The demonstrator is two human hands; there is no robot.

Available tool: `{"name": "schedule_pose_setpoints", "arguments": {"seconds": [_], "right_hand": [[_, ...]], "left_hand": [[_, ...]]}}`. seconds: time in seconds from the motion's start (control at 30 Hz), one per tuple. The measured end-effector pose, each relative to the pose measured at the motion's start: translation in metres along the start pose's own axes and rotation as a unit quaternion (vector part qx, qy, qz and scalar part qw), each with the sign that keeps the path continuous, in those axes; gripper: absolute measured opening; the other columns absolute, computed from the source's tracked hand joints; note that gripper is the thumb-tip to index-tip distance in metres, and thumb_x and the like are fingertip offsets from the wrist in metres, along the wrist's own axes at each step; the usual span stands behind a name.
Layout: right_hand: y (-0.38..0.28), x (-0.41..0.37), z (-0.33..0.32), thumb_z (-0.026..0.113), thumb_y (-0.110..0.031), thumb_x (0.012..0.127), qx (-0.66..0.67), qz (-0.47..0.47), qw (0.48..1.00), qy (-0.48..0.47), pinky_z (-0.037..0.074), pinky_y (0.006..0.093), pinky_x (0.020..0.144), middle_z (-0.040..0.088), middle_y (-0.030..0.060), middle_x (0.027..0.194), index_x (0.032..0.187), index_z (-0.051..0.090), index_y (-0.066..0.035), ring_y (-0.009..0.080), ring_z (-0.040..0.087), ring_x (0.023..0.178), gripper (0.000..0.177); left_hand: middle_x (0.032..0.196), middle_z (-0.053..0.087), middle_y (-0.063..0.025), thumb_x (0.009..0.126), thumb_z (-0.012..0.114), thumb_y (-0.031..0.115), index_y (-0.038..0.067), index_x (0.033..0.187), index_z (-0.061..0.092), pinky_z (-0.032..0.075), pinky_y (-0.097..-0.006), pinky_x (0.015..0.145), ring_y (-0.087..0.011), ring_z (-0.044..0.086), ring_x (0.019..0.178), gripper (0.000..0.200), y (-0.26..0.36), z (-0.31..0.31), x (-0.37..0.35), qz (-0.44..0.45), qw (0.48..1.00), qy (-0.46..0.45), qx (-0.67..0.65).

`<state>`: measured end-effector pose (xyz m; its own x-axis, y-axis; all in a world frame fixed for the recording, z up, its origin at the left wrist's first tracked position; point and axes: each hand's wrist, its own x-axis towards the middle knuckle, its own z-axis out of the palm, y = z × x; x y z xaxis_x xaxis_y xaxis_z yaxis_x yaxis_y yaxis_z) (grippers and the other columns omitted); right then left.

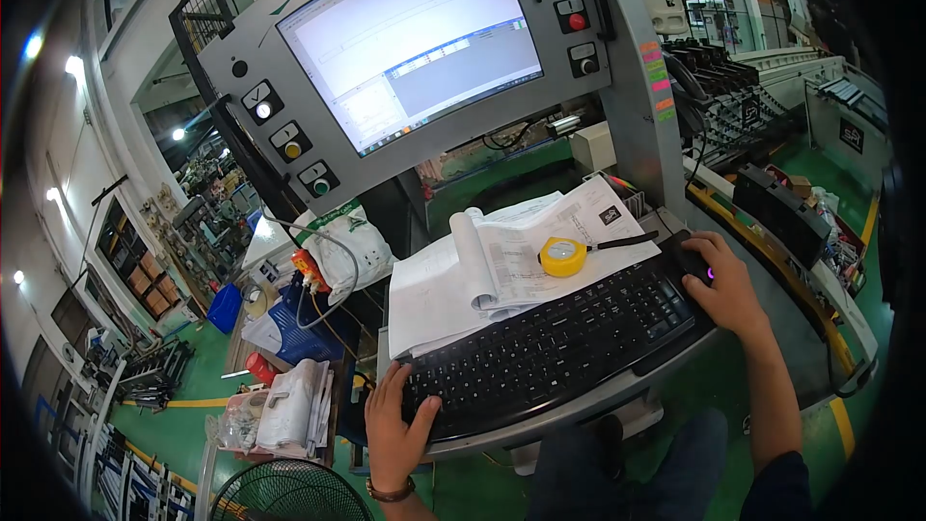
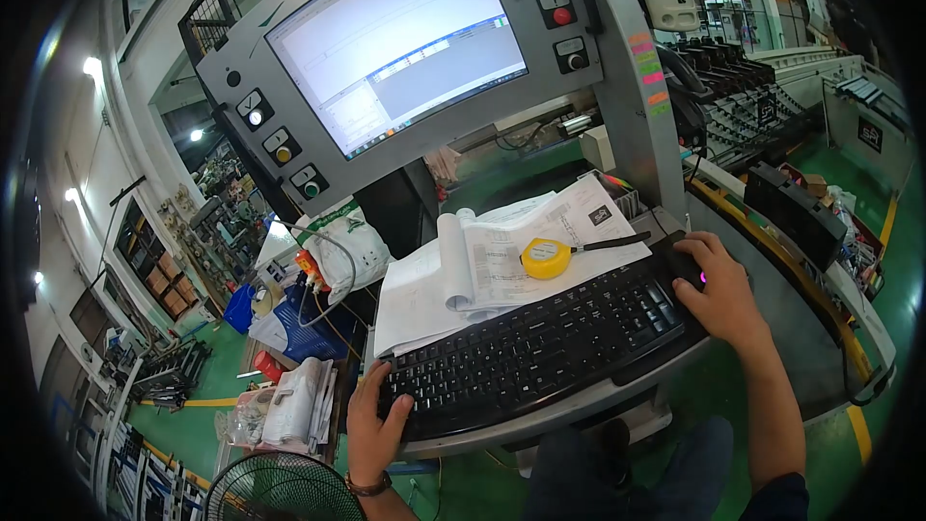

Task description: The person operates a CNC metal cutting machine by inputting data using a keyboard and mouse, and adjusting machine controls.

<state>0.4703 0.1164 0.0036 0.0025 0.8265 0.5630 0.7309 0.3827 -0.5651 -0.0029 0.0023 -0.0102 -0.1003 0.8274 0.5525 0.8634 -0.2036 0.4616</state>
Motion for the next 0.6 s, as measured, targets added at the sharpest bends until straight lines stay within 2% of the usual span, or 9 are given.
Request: {"name": "schedule_pose_setpoints", "arguments": {"seconds": [0.2, 0.6], "right_hand": [[-0.0008, 0.0003, -0.0018, 0.066, -0.019, 0.076, -0.004, 0.010, 1.000, 0.011, 0.051, 0.0441, 0.099, 0.062, 0.0136, 0.131, 0.120, 0.066, -0.003, 0.0378, 0.065, 0.116, 0.046], [-0.0031, 0.0002, -0.0016, 0.064, -0.020, 0.076, -0.004, -0.002, 1.000, 0.017, 0.052, 0.0445, 0.099, 0.063, 0.0148, 0.130, 0.119, 0.067, -0.003, 0.0392, 0.065, 0.115, 0.046]], "left_hand": [[0.146, 0.056, -0.0279, 0.095, 0.071, 0.044, -0.001, 0.139, 0.059, 0.034, -0.0530, 0.117, -0.0431, 0.053, 0.136, 0.064, -0.0014, 0.0007, -0.0003, 0.004, 1.000, 0.001, -0.002], [0.146, 0.056, -0.0288, 0.095, 0.071, 0.043, -0.002, 0.139, 0.058, 0.034, -0.0537, 0.117, -0.0439, 0.053, 0.136, 0.064, 0.0002, -0.0002, 0.0004, 0.004, 1.000, -0.003, 0.001]]}}
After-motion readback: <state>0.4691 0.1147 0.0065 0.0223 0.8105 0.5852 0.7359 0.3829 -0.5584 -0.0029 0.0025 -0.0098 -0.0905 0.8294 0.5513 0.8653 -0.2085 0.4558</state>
